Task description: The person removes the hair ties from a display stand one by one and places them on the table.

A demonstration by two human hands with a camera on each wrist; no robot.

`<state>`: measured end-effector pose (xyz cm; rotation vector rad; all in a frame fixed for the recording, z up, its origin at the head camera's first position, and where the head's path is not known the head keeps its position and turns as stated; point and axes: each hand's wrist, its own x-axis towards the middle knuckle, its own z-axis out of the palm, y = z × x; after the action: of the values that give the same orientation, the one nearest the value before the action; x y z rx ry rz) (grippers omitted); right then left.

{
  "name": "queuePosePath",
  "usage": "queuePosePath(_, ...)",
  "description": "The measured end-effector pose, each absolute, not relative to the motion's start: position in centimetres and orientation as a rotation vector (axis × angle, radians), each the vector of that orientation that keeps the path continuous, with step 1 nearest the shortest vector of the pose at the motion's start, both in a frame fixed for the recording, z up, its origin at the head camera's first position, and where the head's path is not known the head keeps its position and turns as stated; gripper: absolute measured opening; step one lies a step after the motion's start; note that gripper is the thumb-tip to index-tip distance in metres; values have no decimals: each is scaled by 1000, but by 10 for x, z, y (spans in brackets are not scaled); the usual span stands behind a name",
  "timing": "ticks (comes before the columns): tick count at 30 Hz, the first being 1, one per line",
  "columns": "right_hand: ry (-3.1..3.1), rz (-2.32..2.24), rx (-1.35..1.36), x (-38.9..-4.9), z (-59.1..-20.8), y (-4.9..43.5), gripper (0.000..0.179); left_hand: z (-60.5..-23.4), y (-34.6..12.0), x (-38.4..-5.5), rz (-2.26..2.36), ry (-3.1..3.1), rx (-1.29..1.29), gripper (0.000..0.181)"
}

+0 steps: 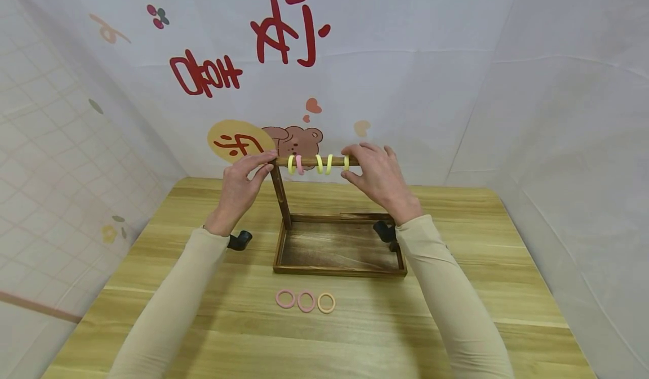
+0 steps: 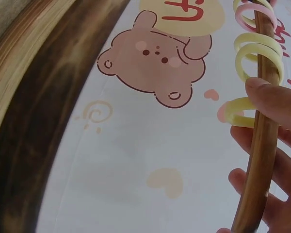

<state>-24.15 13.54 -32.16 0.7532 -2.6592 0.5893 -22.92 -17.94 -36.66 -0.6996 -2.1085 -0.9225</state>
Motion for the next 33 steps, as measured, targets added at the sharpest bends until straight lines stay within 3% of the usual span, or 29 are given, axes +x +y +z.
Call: queuePosePath(33,-2579,605,745,-243,-321,151,30,-366,-178,-229,-925,-2120,-686,27)
